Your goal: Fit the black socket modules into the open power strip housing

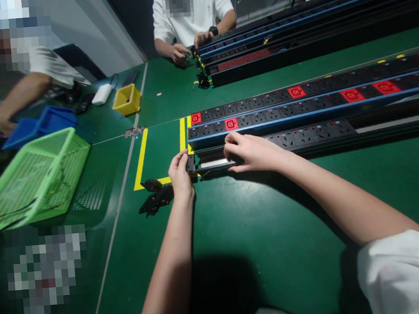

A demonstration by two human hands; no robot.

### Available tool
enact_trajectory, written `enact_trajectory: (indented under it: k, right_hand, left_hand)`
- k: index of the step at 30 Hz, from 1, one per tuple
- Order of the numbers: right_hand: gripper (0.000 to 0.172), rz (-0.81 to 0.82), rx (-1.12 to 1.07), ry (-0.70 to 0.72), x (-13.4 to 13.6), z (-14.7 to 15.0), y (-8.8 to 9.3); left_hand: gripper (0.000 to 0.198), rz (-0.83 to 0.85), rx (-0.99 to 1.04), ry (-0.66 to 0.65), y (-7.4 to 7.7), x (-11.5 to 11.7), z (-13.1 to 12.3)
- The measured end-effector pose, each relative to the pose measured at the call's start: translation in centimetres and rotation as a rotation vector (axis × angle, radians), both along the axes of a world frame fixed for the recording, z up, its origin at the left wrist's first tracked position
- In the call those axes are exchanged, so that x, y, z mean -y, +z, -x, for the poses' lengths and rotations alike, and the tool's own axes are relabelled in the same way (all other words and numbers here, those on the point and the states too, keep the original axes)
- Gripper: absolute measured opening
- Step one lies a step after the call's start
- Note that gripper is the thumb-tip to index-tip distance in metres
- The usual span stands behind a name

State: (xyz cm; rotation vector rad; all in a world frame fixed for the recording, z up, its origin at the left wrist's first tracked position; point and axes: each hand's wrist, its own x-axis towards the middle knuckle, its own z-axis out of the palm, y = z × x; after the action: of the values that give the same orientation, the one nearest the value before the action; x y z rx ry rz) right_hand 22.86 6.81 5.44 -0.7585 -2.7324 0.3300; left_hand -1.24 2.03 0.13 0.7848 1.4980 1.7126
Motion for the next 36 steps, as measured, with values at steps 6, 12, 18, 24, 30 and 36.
enact_trajectory:
  k: [6, 12, 18, 24, 30, 36]
  right_hand:
    - [0.032, -0.009, 0.013, -0.009, 0.0, 0.1, 0.1]
    - [0.032, -0.020, 0.008, -0.008, 0.1, 0.1, 0.1]
    - [0.031, -0.005, -0.007, -0.010, 0.2, 0.1, 0.2]
    - [0.032, -0.005, -0.003, -0.012, 0.2, 0.2, 0.2]
    - [0.031, 0.000, -0.006, -0.008, 0.1, 0.1, 0.2]
    - [0.038, -0.028, 0.013, -0.021, 0.1, 0.2, 0.1]
  left_hand:
    - [0.029, 0.000, 0.016, -0.016, 0.0, 0.2, 0.0]
    - [0.025, 0.009, 0.014, -0.045, -0.3, -0.1, -0.5]
    - [0.015, 0.081, -0.001, 0.042, 0.2, -0.3, -1.1]
    - [0.029, 0.043, -0.145, -0.003, -0.7, 0.0, -1.5]
    - [0.034, 0.098, -0.320, 0.007, -1.0, 0.6, -1.9]
    - [0.039, 0.084, -0.397, -0.023, -0.9, 1.0, -1.6]
